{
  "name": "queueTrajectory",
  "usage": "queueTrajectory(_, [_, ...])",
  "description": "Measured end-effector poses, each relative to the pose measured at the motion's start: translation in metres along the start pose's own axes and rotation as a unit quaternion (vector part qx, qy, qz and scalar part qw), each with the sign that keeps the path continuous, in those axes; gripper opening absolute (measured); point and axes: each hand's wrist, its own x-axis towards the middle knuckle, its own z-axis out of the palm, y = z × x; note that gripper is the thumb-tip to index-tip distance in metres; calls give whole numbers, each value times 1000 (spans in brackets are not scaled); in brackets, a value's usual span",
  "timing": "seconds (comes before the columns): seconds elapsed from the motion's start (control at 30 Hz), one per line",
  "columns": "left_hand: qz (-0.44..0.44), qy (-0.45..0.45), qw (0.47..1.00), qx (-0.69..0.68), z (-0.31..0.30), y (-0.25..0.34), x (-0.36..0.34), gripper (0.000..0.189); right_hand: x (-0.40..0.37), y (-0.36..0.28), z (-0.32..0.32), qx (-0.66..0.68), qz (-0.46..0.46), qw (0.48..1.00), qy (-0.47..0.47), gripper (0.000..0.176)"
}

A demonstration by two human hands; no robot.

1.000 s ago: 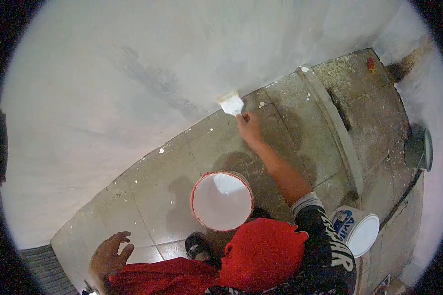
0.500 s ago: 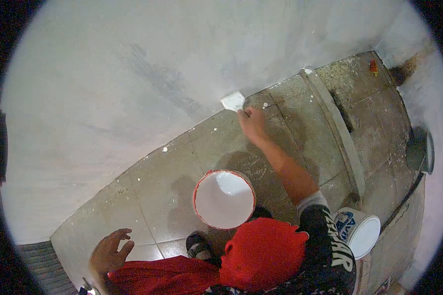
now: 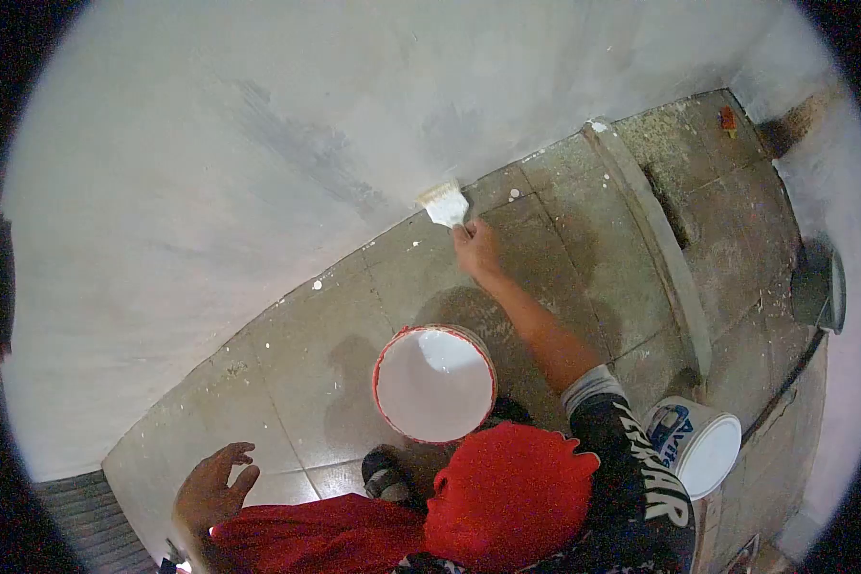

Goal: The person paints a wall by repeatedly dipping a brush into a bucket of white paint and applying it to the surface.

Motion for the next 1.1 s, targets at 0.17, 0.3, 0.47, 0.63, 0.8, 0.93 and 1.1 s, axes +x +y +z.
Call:
queueTrajectory(0.17, [-5,11,1000,-3,2,-4,-3,41,-4,18,0,-60,45,996,-51,31])
queueTrajectory(0.3, [23,24,999,-25,3,-2,-3,41,-6,4,2,-72,66,993,-68,31])
queueTrajectory(0.47, [27,31,999,-20,3,-3,-2,42,9,-36,-9,-3,75,995,-70,29])
queueTrajectory(0.63, [33,24,999,-24,3,-5,2,42,-2,-88,-44,130,-5,991,-26,25])
queueTrajectory(0.8, [28,22,999,-24,-1,-2,11,42,-15,-159,-69,264,-91,960,9,23])
queueTrajectory(0.93, [30,20,999,-18,-2,-1,11,43,-5,-91,-20,201,-77,976,-21,23])
queueTrajectory(1.1, [20,3,999,-34,1,0,12,44,0,-25,-15,9,119,985,-124,30])
